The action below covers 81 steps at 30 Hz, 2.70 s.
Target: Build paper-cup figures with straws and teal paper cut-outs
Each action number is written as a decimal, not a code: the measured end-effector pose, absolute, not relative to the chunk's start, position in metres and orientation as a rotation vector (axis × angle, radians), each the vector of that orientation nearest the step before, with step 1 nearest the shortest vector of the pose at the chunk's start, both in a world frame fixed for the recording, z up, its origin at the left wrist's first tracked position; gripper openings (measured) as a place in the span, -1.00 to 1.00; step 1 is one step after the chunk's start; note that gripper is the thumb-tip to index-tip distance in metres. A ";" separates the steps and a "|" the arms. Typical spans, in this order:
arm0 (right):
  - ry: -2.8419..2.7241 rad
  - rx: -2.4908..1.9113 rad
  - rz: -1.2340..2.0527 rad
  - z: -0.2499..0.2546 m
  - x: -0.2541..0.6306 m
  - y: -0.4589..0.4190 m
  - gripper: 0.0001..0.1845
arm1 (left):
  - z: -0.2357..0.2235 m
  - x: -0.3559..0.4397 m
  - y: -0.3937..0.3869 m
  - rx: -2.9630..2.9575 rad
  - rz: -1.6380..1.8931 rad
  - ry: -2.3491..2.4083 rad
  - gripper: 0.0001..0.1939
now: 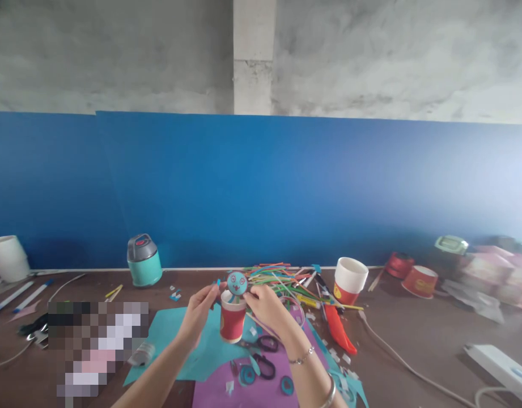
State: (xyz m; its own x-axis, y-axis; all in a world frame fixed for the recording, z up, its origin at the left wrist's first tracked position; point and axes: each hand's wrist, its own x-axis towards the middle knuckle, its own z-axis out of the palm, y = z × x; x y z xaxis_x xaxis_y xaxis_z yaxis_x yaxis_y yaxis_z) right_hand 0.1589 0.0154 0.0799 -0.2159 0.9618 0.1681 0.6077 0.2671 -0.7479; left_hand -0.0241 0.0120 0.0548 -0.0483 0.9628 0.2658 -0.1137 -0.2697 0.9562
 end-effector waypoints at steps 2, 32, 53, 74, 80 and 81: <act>-1.937 -1.407 0.735 0.081 0.159 0.014 -0.72 | 0.054 -0.025 0.013 1.386 1.461 1.006 -0.64; -2.013 -1.373 0.669 0.084 0.157 0.011 -0.62 | 0.054 -0.017 0.007 1.170 1.392 1.001 -0.66; -1.953 -1.424 0.840 0.083 0.158 0.006 -0.85 | 0.057 -0.013 0.001 1.125 1.432 1.100 -0.60; -2.365 -1.918 0.529 0.063 0.137 -0.013 -0.74 | 0.040 -0.039 0.021 0.960 1.418 1.438 -0.40; -2.408 -2.107 0.426 0.074 0.143 -0.008 -0.62 | 0.042 -0.034 0.021 1.086 1.566 1.490 -0.26; -2.404 -2.138 0.419 0.078 0.145 -0.006 -0.62 | 0.044 -0.033 0.020 1.157 1.640 1.512 -0.28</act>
